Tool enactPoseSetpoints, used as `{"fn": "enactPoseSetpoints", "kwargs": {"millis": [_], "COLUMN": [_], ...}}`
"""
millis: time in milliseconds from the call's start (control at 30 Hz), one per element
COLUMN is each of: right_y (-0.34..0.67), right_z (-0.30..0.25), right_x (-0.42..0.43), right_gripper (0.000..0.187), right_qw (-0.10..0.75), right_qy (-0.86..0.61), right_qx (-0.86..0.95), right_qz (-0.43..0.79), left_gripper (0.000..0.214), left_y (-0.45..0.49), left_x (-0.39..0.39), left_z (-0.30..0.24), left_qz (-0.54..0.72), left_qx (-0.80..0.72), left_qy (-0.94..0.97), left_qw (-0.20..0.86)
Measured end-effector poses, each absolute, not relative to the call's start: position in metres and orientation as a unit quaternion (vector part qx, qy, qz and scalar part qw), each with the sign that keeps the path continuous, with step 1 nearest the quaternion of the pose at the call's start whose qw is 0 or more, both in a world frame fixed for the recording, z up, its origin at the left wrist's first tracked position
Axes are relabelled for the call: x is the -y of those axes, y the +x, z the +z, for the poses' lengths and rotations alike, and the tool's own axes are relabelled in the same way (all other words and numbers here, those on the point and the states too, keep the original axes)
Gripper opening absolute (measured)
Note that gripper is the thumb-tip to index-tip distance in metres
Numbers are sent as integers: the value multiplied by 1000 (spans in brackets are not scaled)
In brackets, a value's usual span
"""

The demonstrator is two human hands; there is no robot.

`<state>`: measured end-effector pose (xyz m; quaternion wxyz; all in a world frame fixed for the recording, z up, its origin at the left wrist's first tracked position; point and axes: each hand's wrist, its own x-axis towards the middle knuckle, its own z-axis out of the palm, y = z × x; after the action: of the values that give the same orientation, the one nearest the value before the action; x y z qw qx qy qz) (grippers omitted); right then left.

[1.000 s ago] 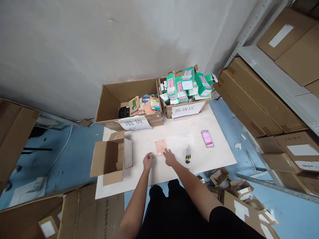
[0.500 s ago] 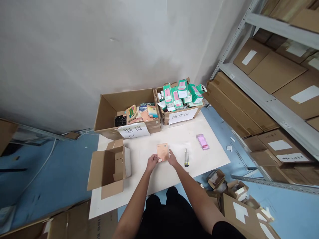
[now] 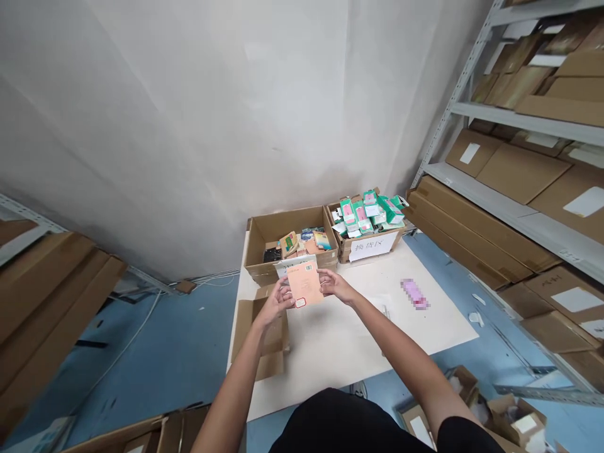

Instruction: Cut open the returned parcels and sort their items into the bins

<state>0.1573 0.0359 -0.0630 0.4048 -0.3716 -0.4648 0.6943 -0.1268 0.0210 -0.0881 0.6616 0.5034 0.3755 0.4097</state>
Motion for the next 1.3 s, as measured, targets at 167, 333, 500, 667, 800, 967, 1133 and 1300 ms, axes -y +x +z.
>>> {"fn": "enactPoseSetpoints", "kwargs": {"millis": [167,333,500,667,800,967,1133,1300], "right_y": [129,95,51,37,55,76,89,91], "right_z": [-20,-9,-10,-17,-21,-18,-8,-3], "right_x": [-39,-33,-23,-19,-32,-45,-51,-65], "right_gripper": [82,79,70,63,71,72,65,63], "right_qw": [364,414,468,460,532,498,501,489], "right_qy": [-334,-377,-356,-382,-506,-456,-419,-374], "right_qx": [496,519,593,629,538,457,436,491], "right_qz": [714,646,551,496,415,579,619,617], "left_gripper": [105,78,63,57,66,83,59,55], "left_y": [-165,-167,-139,-141,-157,-159,-140,-102], "left_x": [-27,-23,-16,-28,-37,-50,-59,-62], "left_z": [-56,-35,-23,-27,-33,-36,-27,-14], "left_qz": [422,518,532,568,578,567,592,528], "left_qx": [-357,-445,-414,-416,-405,-396,-442,-440], "left_qy": [541,561,591,559,485,457,506,600], "left_qw": [633,468,443,438,516,559,446,408]}}
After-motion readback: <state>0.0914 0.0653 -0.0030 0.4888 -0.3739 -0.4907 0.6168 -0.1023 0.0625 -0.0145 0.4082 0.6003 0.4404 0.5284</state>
